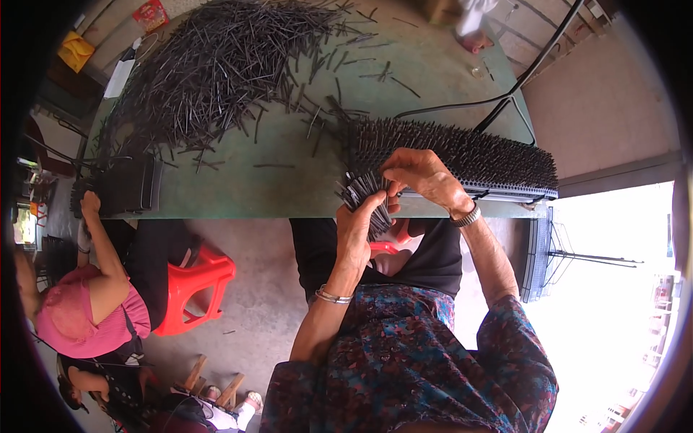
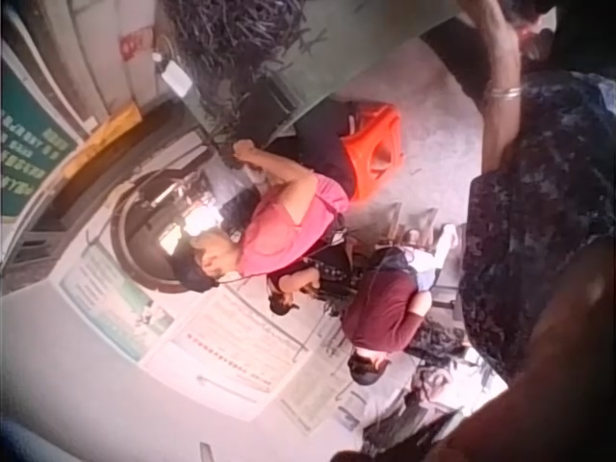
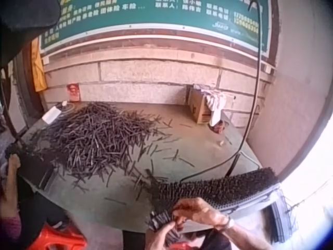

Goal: Manually picking thin metal pins from a large pile and inserting them into a specialized storage rack.

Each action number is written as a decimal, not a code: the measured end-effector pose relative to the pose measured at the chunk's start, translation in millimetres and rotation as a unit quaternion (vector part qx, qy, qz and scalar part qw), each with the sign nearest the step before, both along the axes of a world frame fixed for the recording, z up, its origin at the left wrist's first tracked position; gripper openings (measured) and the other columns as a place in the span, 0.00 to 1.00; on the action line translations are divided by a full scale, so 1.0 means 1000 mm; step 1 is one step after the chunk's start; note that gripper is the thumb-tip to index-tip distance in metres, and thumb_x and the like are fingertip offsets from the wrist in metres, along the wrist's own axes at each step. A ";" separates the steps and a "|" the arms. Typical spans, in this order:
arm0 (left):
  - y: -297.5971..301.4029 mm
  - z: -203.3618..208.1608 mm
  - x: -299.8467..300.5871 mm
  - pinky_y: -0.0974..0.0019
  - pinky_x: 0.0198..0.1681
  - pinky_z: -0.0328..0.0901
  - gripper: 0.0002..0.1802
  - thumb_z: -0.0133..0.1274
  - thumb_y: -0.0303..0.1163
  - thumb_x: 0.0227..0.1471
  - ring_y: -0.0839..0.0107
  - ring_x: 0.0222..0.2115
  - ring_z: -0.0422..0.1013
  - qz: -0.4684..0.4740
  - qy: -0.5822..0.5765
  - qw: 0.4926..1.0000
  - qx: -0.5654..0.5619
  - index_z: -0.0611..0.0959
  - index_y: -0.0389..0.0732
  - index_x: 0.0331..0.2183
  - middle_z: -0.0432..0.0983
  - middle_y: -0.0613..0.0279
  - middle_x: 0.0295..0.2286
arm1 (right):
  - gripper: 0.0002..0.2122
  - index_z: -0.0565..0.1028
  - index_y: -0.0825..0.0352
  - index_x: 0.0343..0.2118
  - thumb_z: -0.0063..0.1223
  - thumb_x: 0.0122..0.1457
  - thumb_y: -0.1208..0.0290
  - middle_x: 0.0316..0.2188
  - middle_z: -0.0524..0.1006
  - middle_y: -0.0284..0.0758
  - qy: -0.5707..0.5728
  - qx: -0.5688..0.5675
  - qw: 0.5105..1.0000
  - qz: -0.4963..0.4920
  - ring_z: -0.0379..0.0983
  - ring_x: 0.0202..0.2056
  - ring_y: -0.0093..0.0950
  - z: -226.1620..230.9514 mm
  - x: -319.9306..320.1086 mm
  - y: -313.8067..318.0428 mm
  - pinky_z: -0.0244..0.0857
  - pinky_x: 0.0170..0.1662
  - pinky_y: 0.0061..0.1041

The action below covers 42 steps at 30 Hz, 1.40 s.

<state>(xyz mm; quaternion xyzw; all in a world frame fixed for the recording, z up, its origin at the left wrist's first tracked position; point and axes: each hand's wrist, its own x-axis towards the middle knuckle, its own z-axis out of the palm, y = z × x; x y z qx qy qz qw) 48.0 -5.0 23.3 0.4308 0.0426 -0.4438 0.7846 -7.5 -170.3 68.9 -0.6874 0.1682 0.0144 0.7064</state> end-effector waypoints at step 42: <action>0.001 -0.024 -0.019 0.46 0.44 0.73 0.10 0.53 0.30 0.56 0.49 0.40 0.76 -0.056 0.152 0.982 -0.096 0.78 0.33 0.36 0.77 0.52 0.31 | 0.03 0.72 0.71 0.35 0.51 0.59 0.78 0.25 0.76 0.40 -0.151 -0.498 0.841 -0.149 0.78 0.26 0.28 0.003 0.033 -0.024 0.68 0.29 0.25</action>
